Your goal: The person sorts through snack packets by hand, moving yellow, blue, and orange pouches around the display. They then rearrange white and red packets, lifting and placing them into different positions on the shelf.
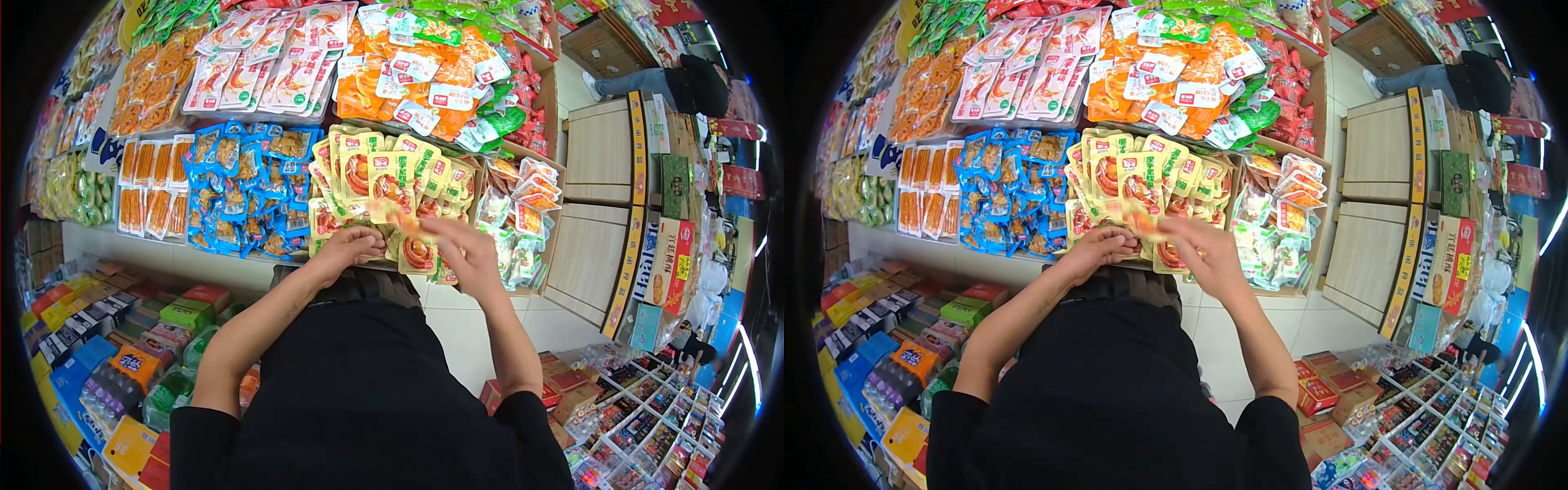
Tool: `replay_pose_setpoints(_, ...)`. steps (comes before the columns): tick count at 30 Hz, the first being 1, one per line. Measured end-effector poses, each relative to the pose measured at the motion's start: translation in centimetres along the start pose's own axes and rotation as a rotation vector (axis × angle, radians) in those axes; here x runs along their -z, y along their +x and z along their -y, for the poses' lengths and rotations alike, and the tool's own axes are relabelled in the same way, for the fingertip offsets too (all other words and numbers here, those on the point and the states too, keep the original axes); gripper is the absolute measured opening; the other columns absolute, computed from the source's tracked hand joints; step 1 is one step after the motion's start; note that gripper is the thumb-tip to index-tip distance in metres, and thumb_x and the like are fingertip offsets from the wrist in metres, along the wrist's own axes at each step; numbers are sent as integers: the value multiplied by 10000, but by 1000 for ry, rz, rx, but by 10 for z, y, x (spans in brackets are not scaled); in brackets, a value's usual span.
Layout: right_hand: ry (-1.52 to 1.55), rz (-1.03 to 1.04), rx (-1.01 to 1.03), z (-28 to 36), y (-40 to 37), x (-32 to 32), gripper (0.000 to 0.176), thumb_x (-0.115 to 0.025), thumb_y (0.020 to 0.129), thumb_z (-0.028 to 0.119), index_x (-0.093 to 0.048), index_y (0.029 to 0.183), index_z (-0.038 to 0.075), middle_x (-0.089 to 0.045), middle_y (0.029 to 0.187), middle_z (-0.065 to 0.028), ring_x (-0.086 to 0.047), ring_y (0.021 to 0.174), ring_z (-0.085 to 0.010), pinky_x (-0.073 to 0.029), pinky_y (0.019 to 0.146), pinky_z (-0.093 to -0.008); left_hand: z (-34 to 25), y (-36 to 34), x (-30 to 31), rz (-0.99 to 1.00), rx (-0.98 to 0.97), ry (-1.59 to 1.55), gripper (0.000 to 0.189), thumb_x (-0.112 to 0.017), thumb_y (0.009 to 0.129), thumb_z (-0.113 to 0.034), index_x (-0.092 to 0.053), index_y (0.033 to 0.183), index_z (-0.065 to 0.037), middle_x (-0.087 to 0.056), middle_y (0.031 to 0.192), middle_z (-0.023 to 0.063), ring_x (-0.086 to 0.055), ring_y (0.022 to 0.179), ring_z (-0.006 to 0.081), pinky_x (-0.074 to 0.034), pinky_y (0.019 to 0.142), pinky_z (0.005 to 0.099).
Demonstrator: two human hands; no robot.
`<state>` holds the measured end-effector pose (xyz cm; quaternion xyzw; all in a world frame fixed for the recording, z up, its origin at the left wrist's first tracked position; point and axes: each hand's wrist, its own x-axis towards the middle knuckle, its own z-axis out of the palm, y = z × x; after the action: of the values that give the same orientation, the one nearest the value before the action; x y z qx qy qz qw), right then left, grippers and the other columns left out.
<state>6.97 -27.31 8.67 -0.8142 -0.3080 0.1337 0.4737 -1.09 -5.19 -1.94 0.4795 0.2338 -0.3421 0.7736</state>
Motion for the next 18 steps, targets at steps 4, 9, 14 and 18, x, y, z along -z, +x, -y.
replay_pose_setpoints(4,74,190,-132,-4,-40,4,238,-576,845,22,-634,1076,20,-664,1040,-134,-636,992,-276,-494,860,-345,4,3,0,-51,-19,81,266,-470,951,-196,-539,1165,-55,-591,1150,52,-566,1014,107,-435,809,238)
replay_pose_setpoints(9,-152,110,-50,-38,-68,-27,340,-595,788,-13,-634,1115,70,-642,1114,-105,-624,1009,-277,-504,871,-343,14,6,-1,-99,-136,20,282,-490,939,-180,-531,1182,-43,-601,1109,47,-569,943,114,-442,805,271)
replay_pose_setpoints(14,-126,106,95,-52,-76,-47,424,-574,746,-82,-632,1129,89,-595,1202,-101,-597,1068,-279,-497,892,-359,10,-2,-12,-157,-116,138,284,-528,919,-158,-526,1160,-7,-615,1024,60,-593,898,108,-467,726,234)
replay_pose_setpoints(18,-246,-57,49,-62,-73,-49,427,-569,740,-93,-616,1135,61,-602,1098,-131,-610,973,-310,-509,819,-333,17,6,1,-67,-62,240,245,-558,906,-162,-547,1089,1,-628,910,50,-629,818,105,-467,625,206)
